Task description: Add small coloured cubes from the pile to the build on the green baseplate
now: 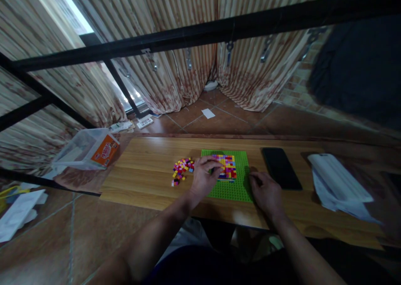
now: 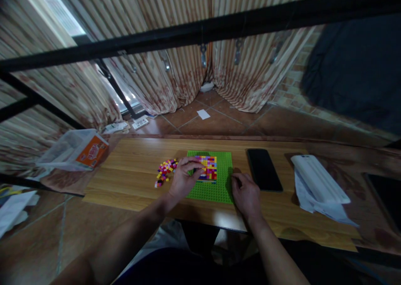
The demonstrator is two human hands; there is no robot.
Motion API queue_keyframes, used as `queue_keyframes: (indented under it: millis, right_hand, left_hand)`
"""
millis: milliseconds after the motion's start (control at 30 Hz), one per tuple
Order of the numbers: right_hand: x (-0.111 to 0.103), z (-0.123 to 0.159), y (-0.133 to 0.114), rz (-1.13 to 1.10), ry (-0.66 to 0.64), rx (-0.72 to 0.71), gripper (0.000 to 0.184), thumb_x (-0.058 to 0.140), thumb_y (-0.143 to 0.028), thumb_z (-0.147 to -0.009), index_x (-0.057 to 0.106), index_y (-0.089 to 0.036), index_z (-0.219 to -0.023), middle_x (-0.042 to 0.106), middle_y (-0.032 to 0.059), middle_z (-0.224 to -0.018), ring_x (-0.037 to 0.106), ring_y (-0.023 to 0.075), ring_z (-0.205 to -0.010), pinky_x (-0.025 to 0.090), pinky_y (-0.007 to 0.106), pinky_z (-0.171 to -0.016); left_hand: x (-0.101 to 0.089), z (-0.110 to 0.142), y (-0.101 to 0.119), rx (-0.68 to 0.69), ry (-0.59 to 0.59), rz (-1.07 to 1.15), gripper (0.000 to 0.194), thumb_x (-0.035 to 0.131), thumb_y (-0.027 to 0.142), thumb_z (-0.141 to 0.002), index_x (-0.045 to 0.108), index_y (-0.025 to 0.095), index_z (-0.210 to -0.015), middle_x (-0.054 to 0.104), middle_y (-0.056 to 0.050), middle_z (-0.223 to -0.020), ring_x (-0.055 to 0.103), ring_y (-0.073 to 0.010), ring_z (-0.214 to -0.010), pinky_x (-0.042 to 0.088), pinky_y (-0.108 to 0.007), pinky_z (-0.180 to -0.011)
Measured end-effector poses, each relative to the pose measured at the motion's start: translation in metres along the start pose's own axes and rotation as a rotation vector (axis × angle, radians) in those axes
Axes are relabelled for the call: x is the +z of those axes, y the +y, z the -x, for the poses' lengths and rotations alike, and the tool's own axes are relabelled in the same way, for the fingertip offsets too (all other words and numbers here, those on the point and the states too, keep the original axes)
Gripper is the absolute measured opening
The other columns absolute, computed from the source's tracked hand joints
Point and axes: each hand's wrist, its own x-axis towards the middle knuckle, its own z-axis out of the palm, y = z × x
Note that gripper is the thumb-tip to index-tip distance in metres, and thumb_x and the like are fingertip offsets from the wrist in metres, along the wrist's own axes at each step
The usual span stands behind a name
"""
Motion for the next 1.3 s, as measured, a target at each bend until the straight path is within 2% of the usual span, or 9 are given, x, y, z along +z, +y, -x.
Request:
queue_keyframes:
  millis: [300, 467, 533, 633, 733, 800, 967, 1167, 1300]
  right_hand:
    - [0.000, 0.000, -0.001, 0.000, 0.013, -0.017, 0.029, 0.047, -0.038, -0.090, 0.069, -0.019, -0.088, 0.070, 0.0077, -0.089, 0.065, 0.0191, -0.078, 0.050, 0.031, -0.074]
    - [-0.001, 0.000, -0.001, 0.005, 0.004, -0.017, 0.030, 0.046, -0.039, -0.090, 0.068, -0.019, -0.089, 0.069, 0.0079, -0.088, 0.065, 0.0194, -0.077, 0.051, 0.032, -0.074]
    - [-0.001, 0.000, 0.000, 0.003, -0.003, -0.018, 0.029, 0.046, -0.039, -0.090, 0.068, -0.019, -0.089, 0.069, 0.0075, -0.089, 0.065, 0.0193, -0.078, 0.051, 0.032, -0.074]
    - [0.000, 0.000, 0.001, 0.006, 0.002, -0.019, 0.030, 0.046, -0.039, -0.090, 0.068, -0.019, -0.089, 0.069, 0.0074, -0.089, 0.065, 0.0193, -0.078, 0.050, 0.032, -0.074]
    - [0.001, 0.000, 0.002, 0.013, 0.011, -0.018, 0.031, 0.046, -0.040, -0.090, 0.068, -0.019, -0.090, 0.069, 0.0081, -0.090, 0.065, 0.0194, -0.078, 0.050, 0.032, -0.074]
    - [0.001, 0.000, 0.002, 0.022, 0.007, -0.020, 0.032, 0.046, -0.041, -0.090, 0.069, -0.018, -0.090, 0.069, 0.0083, -0.091, 0.065, 0.0194, -0.079, 0.050, 0.032, -0.074]
    - [0.000, 0.000, 0.002, 0.026, -0.007, -0.008, 0.033, 0.045, -0.041, -0.090, 0.069, -0.018, -0.091, 0.070, 0.0085, -0.090, 0.065, 0.0193, -0.078, 0.050, 0.032, -0.075]
    - [-0.001, 0.000, 0.003, 0.068, -0.010, -0.005, 0.034, 0.046, -0.043, -0.089, 0.069, -0.019, -0.089, 0.070, 0.0085, -0.089, 0.065, 0.0200, -0.077, 0.049, 0.031, -0.071]
    - [-0.001, 0.001, 0.005, 0.073, -0.008, -0.022, 0.035, 0.047, -0.045, -0.088, 0.070, -0.019, -0.090, 0.070, 0.0090, -0.090, 0.065, 0.0203, -0.076, 0.049, 0.032, -0.069]
  left_hand:
    - [0.008, 0.002, 0.000, -0.053, 0.058, 0.010, 0.013, 0.073, 0.012, -0.074, 0.072, 0.024, -0.077, 0.067, -0.002, -0.099, 0.061, -0.0183, -0.100, 0.045, -0.038, -0.092]
    - [0.010, 0.003, 0.001, -0.035, 0.076, -0.009, 0.012, 0.072, 0.011, -0.074, 0.071, 0.023, -0.075, 0.067, -0.002, -0.100, 0.061, -0.0178, -0.099, 0.045, -0.037, -0.090]
    - [0.010, 0.004, 0.002, 0.000, 0.076, -0.082, 0.009, 0.070, 0.015, -0.077, 0.071, 0.024, -0.075, 0.068, -0.002, -0.102, 0.060, -0.0181, -0.098, 0.044, -0.039, -0.090]
    - [0.006, 0.007, 0.004, 0.126, 0.036, -0.251, 0.009, 0.065, 0.021, -0.083, 0.071, 0.026, -0.078, 0.069, -0.001, -0.105, 0.059, -0.0192, -0.100, 0.038, -0.045, -0.096]
    - [0.001, 0.011, 0.007, 0.246, -0.024, -0.395, 0.013, 0.059, 0.022, -0.086, 0.070, 0.028, -0.087, 0.067, -0.002, -0.113, 0.056, -0.0212, -0.107, 0.029, -0.053, -0.104]
    - [-0.001, 0.013, 0.008, 0.265, -0.048, -0.435, 0.015, 0.058, 0.021, -0.085, 0.070, 0.027, -0.093, 0.066, -0.003, -0.117, 0.054, -0.0229, -0.111, 0.025, -0.056, -0.107]
    - [-0.002, 0.014, 0.011, 0.226, -0.141, -0.465, 0.019, 0.054, 0.020, -0.087, 0.068, 0.027, -0.098, 0.064, -0.005, -0.122, 0.051, -0.0252, -0.117, 0.019, -0.059, -0.110]
    - [-0.007, 0.015, 0.018, 0.193, -0.222, -0.468, 0.022, 0.052, 0.022, -0.089, 0.066, 0.027, -0.105, 0.059, -0.006, -0.131, 0.048, -0.0264, -0.123, 0.020, -0.060, -0.110]
    - [-0.027, 0.022, 0.014, 0.098, -0.173, -0.441, 0.031, 0.051, 0.022, -0.089, 0.060, 0.028, -0.119, 0.055, -0.006, -0.136, 0.049, -0.0254, -0.121, 0.027, -0.054, -0.108]
